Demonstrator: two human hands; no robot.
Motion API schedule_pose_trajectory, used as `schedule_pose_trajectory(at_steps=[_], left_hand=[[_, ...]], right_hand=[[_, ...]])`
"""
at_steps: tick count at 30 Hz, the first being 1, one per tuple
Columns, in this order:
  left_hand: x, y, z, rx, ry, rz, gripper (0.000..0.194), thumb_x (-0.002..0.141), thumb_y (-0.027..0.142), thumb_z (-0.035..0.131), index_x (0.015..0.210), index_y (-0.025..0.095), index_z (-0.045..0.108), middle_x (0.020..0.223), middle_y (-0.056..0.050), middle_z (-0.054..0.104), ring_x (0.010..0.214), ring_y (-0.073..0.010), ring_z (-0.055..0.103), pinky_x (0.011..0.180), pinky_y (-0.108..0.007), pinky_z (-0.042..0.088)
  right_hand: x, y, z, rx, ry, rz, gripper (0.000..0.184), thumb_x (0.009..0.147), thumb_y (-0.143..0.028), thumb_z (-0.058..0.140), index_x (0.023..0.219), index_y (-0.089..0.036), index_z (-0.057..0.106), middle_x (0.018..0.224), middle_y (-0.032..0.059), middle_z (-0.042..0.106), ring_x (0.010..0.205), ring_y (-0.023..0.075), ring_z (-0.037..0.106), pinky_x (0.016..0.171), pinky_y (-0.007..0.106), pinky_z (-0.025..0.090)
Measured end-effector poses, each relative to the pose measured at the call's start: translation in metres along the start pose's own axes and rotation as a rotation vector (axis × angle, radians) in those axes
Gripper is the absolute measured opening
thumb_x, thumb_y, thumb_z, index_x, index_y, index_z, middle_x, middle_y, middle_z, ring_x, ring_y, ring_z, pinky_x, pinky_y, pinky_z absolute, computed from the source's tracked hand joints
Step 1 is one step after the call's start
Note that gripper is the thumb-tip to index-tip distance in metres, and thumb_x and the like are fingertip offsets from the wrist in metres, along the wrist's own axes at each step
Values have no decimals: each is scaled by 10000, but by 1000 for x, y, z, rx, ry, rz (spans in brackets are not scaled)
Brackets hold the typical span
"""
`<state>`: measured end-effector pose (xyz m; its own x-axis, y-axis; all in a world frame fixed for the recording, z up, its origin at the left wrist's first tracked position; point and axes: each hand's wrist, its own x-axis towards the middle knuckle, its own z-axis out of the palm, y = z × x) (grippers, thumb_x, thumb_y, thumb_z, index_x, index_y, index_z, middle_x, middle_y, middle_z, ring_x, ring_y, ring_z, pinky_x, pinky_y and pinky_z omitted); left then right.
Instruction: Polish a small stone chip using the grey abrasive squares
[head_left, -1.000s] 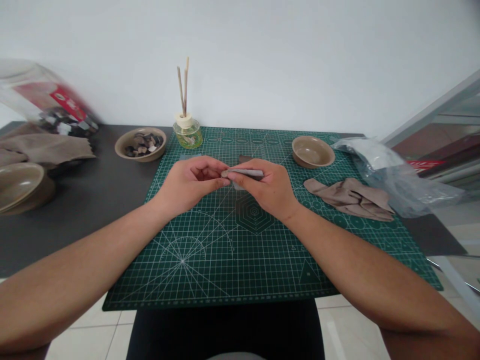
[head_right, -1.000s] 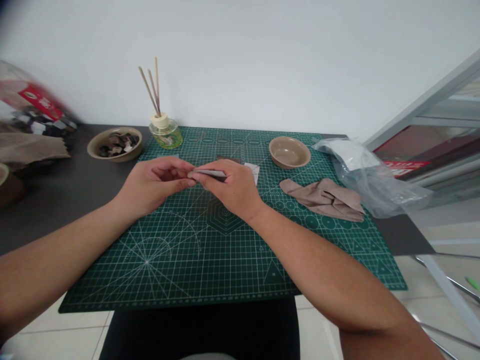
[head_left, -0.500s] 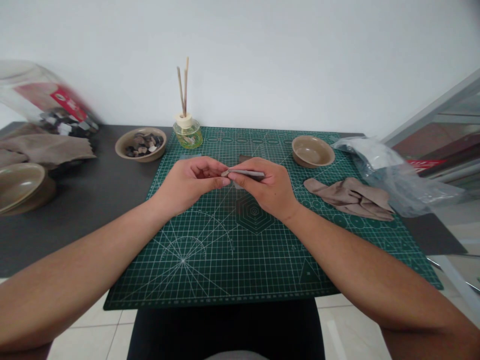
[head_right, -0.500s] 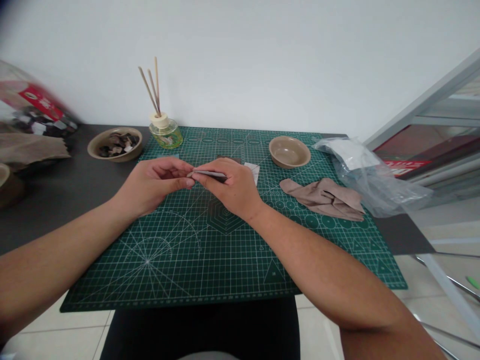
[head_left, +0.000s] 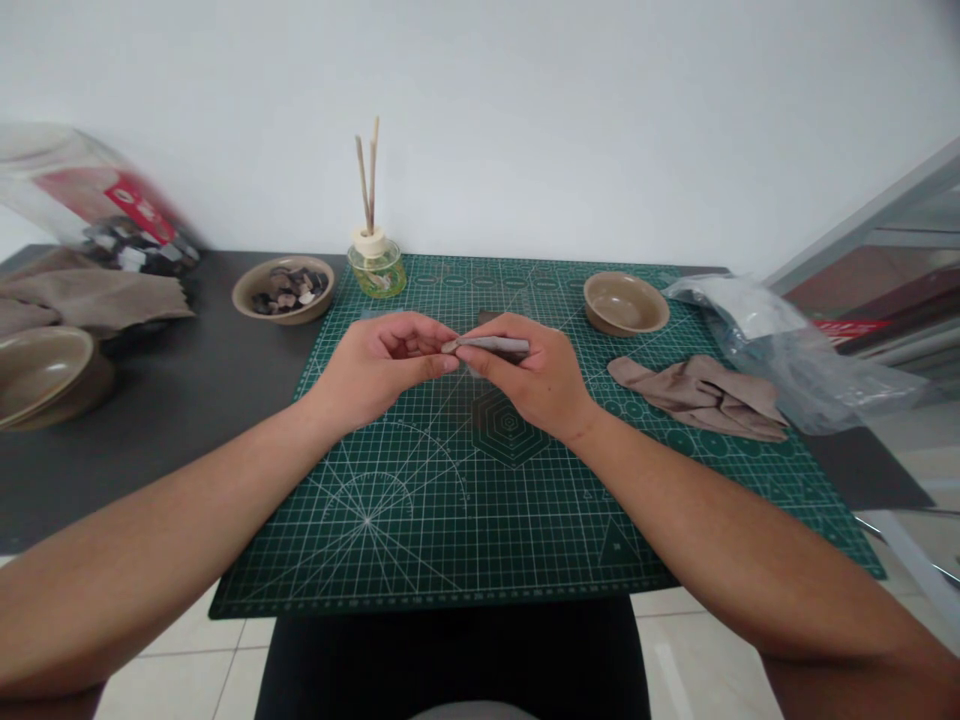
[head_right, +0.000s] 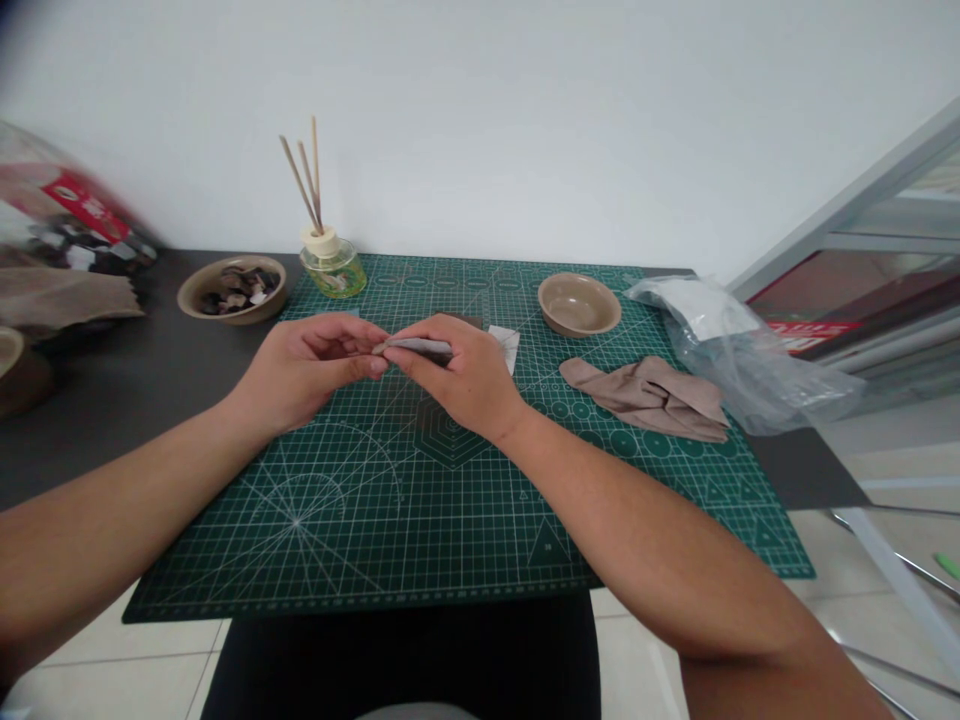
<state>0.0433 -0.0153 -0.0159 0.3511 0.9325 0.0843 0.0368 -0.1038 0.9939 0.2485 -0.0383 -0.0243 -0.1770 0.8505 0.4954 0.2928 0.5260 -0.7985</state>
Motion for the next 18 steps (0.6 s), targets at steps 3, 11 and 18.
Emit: schedule_pose_trajectory(at_steps=[3, 11, 18], left_hand=[[0, 1, -1, 35, 3, 0, 233, 665, 265, 914, 866, 218, 806, 812, -15, 781, 741, -161, 703, 717, -303, 580], [0, 2, -1, 65, 8, 14, 223, 660, 260, 899, 857, 227, 799, 808, -10, 788, 742, -162, 714, 732, -307, 592], [-2, 4, -1, 61, -13, 21, 240, 666, 276, 905, 869, 215, 793, 809, -11, 787, 729, -151, 709, 722, -290, 582]], right_hand=[[1, 3, 1, -8, -15, -6, 114, 924, -371, 777, 946, -266, 816, 971, -1, 820, 888, 186, 740, 854, 333, 587], [0, 1, 0, -1, -45, 11, 129, 917, -386, 788, 955, -268, 824, 956, 5, 823, 865, 185, 739, 841, 331, 587], [-2, -5, -2, -27, 14, -13, 99, 893, -354, 814, 904, -255, 821, 883, 5, 814, 811, 174, 727, 791, 318, 581]])
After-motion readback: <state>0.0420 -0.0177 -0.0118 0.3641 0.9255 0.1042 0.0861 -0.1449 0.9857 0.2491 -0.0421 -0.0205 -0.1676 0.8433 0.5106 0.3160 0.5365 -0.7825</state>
